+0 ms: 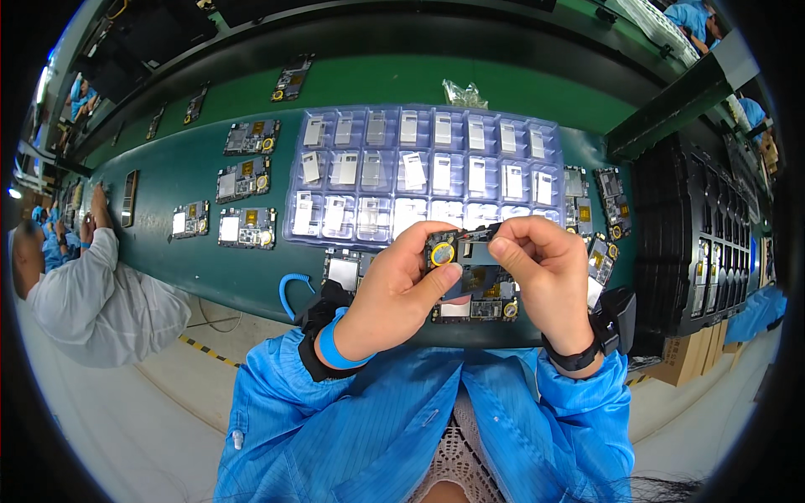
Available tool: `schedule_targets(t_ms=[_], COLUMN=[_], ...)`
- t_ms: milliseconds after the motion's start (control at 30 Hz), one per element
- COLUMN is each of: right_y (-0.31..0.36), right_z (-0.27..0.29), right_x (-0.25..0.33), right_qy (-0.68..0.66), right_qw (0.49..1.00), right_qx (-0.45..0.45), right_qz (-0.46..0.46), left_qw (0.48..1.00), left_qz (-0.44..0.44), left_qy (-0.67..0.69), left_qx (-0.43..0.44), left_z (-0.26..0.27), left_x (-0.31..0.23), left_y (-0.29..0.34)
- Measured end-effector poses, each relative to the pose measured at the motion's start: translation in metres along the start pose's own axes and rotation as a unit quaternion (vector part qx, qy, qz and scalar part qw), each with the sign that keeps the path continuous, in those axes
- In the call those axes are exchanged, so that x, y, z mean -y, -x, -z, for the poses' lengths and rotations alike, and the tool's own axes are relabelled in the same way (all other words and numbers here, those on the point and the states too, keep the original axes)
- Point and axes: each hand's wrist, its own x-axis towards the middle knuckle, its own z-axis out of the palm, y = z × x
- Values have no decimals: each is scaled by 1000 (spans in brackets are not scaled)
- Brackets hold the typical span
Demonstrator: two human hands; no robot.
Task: Assembling components on electronic circuit boards at a factory assembly line workstation.
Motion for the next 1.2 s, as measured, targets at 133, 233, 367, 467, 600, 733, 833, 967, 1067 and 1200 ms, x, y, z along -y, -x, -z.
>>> schedule_targets(t_ms=[133, 233, 367, 467, 600, 733, 833, 967, 1067, 1200], right_y=[-1, -1, -1, -1, -1, 2, 3, 5, 7, 5], right_z=[0, 2, 2, 2, 1, -1, -4, -6, -7, -4], right_x=[0, -2, -2, -2, -2, 2, 4, 9, 12, 0], right_qy=[-4, -23, -35, -22, -11, 33, 98, 129, 137, 192], right_qw=[1000, 1000, 999, 1000, 1000, 999, 989, 982, 979, 954], right_qx=[3, 10, 15, 11, -3, -27, -62, -87, -104, -111], right_qz=[-4, -14, -29, -14, 2, 17, 88, 107, 111, 201], left_qw=[1000, 1000, 1000, 1000, 1000, 999, 996, 995, 994, 993], left_qz=[1, 4, -1, 2, -6, -14, -31, -34, -57, -62], left_qy=[2, -7, -2, -1, -13, -14, -62, -47, -66, -56], left_qx=[-3, -5, -3, -1, 3, -35, -59, -77, -70, -85], left_z=[-1, -1, -1, -2, -2, -7, -5, -10, -12, -11], left_x=[0, 0, 0, 0, 0, 0, 3, 2, -1, 5], left_y=[0, 0, 0, -1, -1, 0, -1, -2, -2, -3])
